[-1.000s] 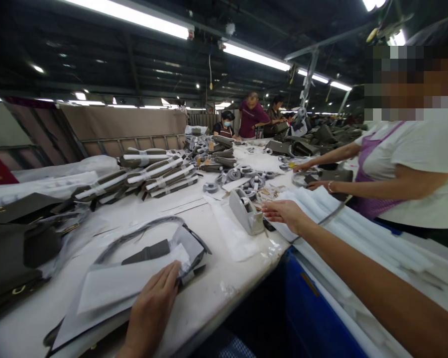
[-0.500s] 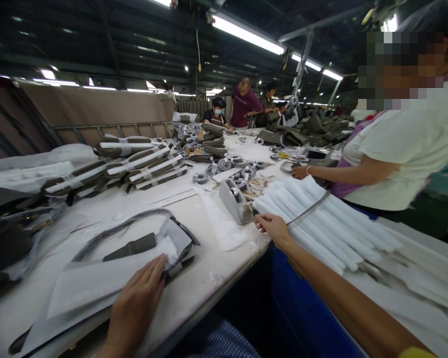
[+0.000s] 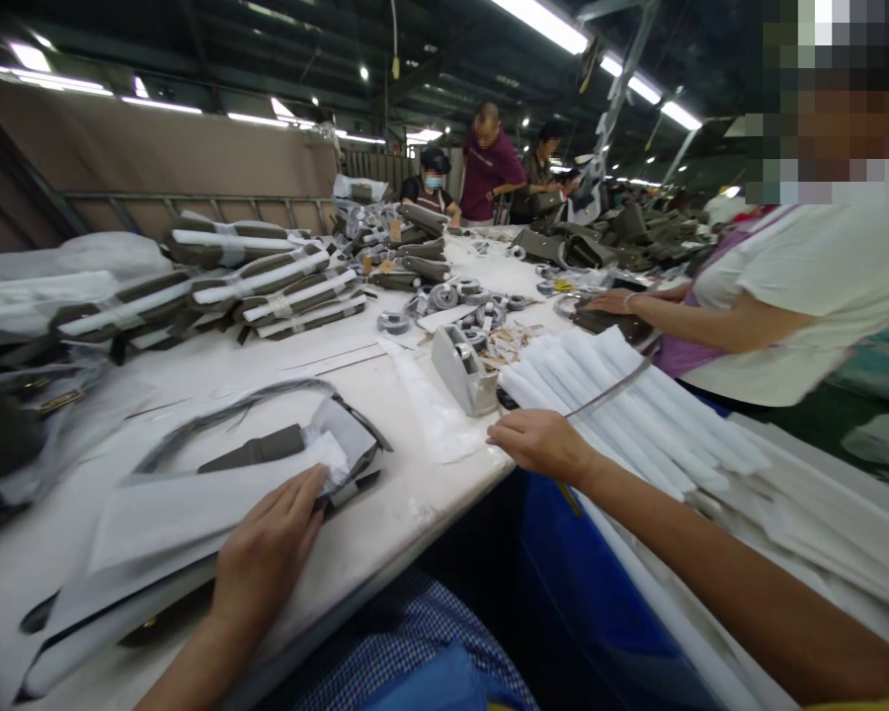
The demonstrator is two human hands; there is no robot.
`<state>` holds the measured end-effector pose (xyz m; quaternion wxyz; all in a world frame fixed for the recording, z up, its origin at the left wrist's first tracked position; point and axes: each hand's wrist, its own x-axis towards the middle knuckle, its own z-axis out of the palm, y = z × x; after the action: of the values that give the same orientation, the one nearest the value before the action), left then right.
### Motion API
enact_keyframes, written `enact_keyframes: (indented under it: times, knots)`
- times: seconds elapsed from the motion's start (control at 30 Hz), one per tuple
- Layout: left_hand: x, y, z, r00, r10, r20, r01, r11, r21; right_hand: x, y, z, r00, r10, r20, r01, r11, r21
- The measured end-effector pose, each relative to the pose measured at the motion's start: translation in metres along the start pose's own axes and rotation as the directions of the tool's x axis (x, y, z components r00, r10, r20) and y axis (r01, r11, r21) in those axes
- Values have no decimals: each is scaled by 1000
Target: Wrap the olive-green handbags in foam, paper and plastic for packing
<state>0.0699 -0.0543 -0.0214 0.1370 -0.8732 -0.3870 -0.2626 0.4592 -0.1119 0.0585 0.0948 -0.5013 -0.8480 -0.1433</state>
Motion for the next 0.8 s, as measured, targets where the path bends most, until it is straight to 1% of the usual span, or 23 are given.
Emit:
enact_keyframes:
  times: [0.03,0.1,0.2,0.3,0.37,0.47,0.57,0.67,0.8]
  knots:
    - [2,2,-3,999,-31,12,31,999,-13,12,-11,-1,994,-105,-8,104,994,-45]
    - [5,4,-8,994,-93,48,96,994,-50,38,-34,-1,969,-245,-25,243,968,-66]
    - [10,5,-12,983,-157,93,166,981,-98,79,-67,4,918,-390,-65,387,920,-58]
    - [11,6,-12,975,-194,109,207,971,-122,114,-92,14,863,-495,-102,493,869,-49]
    - [11,6,-11,974,-200,107,214,967,-139,131,-103,23,832,-544,-106,544,838,-35]
    - [11,7,-11,975,-199,95,213,962,-170,146,-113,32,803,-589,-87,590,807,-21]
    - [12,8,-14,972,-213,99,229,953,-200,153,-118,37,786,-616,-52,615,788,-29]
    - [13,9,-19,965,-229,127,254,936,-243,158,-120,40,773,-635,-21,633,773,-46]
    - [13,7,-24,965,-214,151,250,921,-298,164,-121,45,760,-649,32,649,758,-59]
